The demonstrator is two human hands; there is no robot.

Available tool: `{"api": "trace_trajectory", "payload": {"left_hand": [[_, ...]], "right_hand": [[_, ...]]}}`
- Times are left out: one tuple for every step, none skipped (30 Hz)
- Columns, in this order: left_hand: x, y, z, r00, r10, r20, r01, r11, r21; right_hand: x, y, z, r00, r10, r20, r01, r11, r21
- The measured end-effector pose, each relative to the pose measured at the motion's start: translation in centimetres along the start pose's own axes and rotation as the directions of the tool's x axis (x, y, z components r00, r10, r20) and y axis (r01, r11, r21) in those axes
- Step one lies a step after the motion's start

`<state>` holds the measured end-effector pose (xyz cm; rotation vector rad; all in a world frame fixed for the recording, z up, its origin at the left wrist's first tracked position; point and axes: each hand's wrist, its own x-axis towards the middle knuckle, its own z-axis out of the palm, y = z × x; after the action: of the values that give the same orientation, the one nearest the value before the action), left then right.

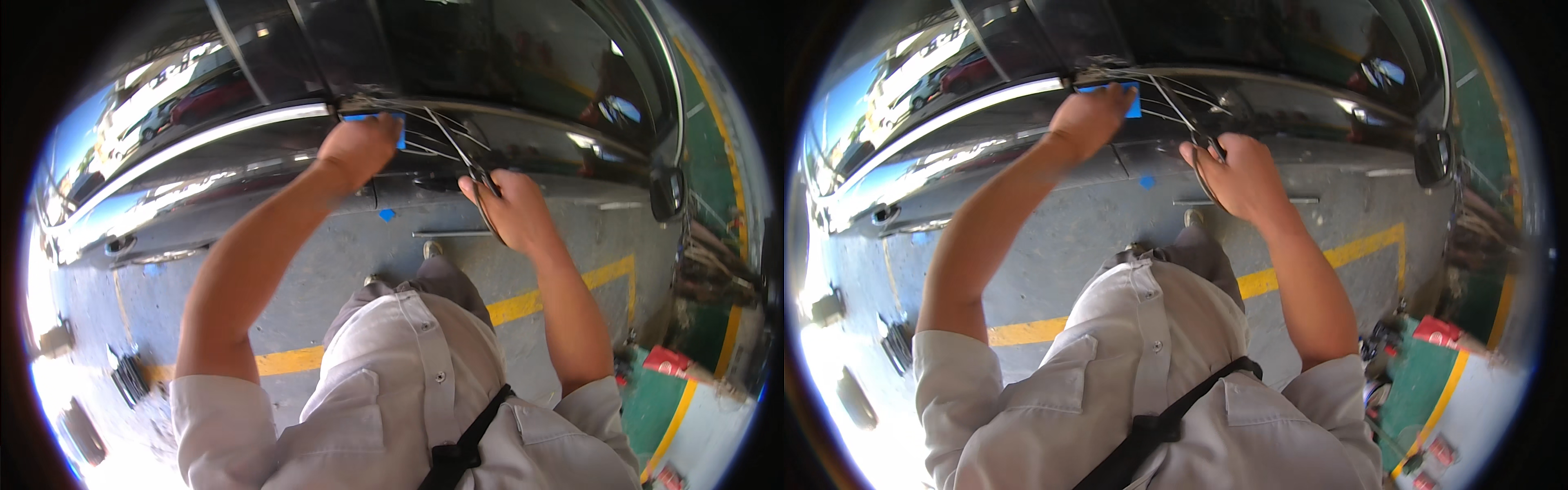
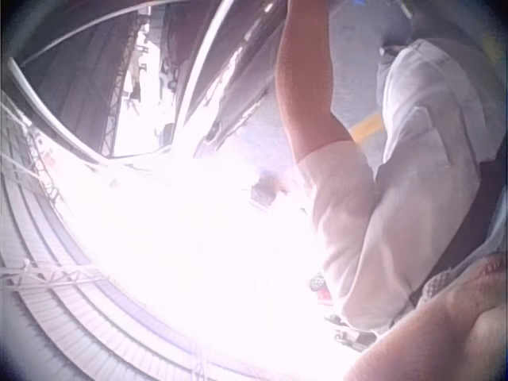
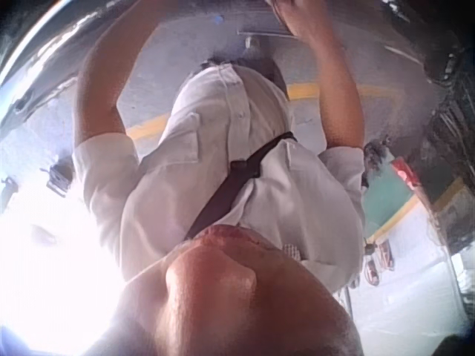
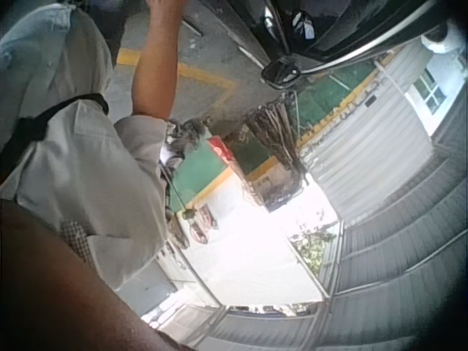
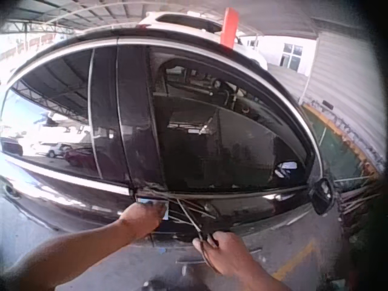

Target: The person uses shears to trim excess sealant or tape along the rear quarter panel and window trim of a black car. They repeatedly place a blue card against the trim to guide the cuts, then remove small pieces of material. The person briefly walks around the car and picks up a metal rod before returning to the trim area.

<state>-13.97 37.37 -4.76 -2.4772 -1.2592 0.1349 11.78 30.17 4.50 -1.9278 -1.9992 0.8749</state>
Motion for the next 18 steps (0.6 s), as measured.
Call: {"api": "trace_trajectory", "payload": {"left_hand": [[0.1,1.1,0.3,0.998,-0.068,0.01,0.068,0.998,-0.014],[0.2,2.3,0.6,0.991,-0.136,0.009,0.136,0.989,-0.063],[0.2,3.4,1.0,0.98,-0.192,-0.05,0.191,0.981,-0.023],[0.3,4.3,1.4,0.952,-0.268,-0.151,0.264,0.963,-0.049],[0.5,5.1,1.7,0.919,-0.333,-0.209,0.322,0.943,-0.085],[0.6,5.9,2.0,0.91,-0.37,-0.187,0.365,0.929,-0.064],[0.7,6.7,2.1,0.904,-0.405,-0.136,0.404,0.914,-0.039],[0.6,7.5,2.1,0.893,-0.432,-0.131,0.432,0.902,-0.028],[0.9,8.2,2.1,0.864,-0.487,-0.129,0.483,0.874,-0.061],[1.1,8.9,2.0,0.832,-0.536,-0.141,0.529,0.844,-0.087],[1.5,9.5,1.9,0.809,-0.576,-0.119,0.567,0.817,-0.105],[1.9,10.1,1.8,0.776,-0.624,-0.098,0.605,0.779,-0.168],[2.2,10.6,1.7,0.753,-0.657,-0.04,0.626,0.733,-0.266],[2.6,11.0,1.6,0.729,-0.684,-0.016,0.648,0.698,-0.304],[3.1,11.4,1.6,0.7,-0.714,-0.001,0.67,0.657,-0.345],[3.4,11.8,1.6,0.692,-0.721,-0.013,0.692,0.669,-0.272],[3.7,12.1,1.7,0.688,-0.726,0.009,0.7,0.66,-0.271],[3.9,12.3,1.7,0.665,-0.747,-0.003,0.712,0.636,-0.299]], "right_hand": [[0.0,-0.3,0.1,1.0,-0.027,-0.012,0.027,0.999,0.024],[0.1,-0.6,0.2,0.999,-0.047,-0.026,0.048,0.998,0.037],[0.3,-0.9,0.2,0.997,-0.066,-0.039,0.067,0.997,0.048],[0.5,-1.1,0.0,0.99,-0.131,-0.055,0.132,0.991,0.015],[0.7,-1.5,-0.1,0.983,-0.172,-0.066,0.174,0.985,0.013],[1.1,-1.9,-0.2,0.974,-0.212,-0.077,0.213,0.977,0.011],[1.4,-2.4,-0.3,0.971,-0.224,-0.081,0.224,0.975,-0.002],[1.5,-2.9,-0.7,0.966,-0.255,-0.054,0.256,0.966,0.02],[1.9,-3.4,-1.3,0.953,-0.302,0.011,0.301,0.952,0.054],[2.4,-4.0,-2.0,0.943,-0.322,0.082,0.316,0.946,0.079],[2.7,-4.6,-2.4,0.929,-0.337,0.154,0.324,0.94,0.104],[3.6,-5.4,-2.7,0.928,-0.206,0.311,0.134,0.962,0.238],[3.9,-6.0,-3.5,0.881,-0.137,0.452,-0.04,0.932,0.359],[4.6,-6.7,-3.6,0.854,-0.062,0.517,-0.168,0.907,0.385],[5.4,-7.3,-3.7,0.808,-0.058,0.587,-0.256,0.862,0.438],[5.9,-7.8,-3.8,0.783,-0.013,0.622,-0.342,0.827,0.447],[6.4,-8.3,-3.7,0.758,0.06,0.649,-0.42,0.807,0.416],[6.7,-8.6,-3.7,0.734,0.05,0.678,-0.427,0.809,0.403]]}}
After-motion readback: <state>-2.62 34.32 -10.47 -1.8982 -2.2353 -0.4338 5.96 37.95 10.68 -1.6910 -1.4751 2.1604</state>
